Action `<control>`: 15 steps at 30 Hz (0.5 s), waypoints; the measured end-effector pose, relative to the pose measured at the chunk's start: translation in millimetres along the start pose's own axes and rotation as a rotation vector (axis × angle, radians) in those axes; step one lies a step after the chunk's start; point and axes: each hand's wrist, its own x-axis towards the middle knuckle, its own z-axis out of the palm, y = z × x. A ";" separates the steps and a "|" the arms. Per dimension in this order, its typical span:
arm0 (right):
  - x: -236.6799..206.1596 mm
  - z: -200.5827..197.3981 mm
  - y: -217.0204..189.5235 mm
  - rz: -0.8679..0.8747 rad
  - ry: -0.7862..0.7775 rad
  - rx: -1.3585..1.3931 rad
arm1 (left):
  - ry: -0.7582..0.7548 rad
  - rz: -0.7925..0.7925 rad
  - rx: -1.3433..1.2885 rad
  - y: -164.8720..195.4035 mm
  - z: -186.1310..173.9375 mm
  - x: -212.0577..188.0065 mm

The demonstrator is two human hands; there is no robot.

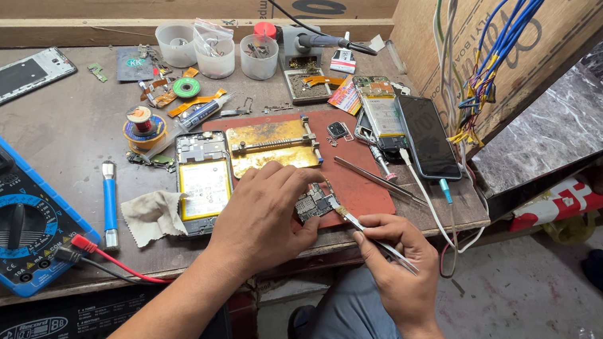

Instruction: The person works on a disassembled smartphone motherboard at a repair bench, holding the board steady with one hand while using tweezers with the other to pick at and reposition small components on the board. Near the end they pick up a spray can and spray the board area.

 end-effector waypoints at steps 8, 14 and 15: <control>0.7 0.3 2.6 0.034 0.015 0.037 | 0.016 0.022 -0.007 -1.6 1.1 -0.7; 1.9 1.0 1.0 0.048 0.027 0.011 | 0.027 0.031 -0.014 -2.4 1.3 -0.6; 2.5 0.7 0.8 0.050 0.026 0.014 | 0.037 0.039 -0.019 -2.5 1.5 -0.5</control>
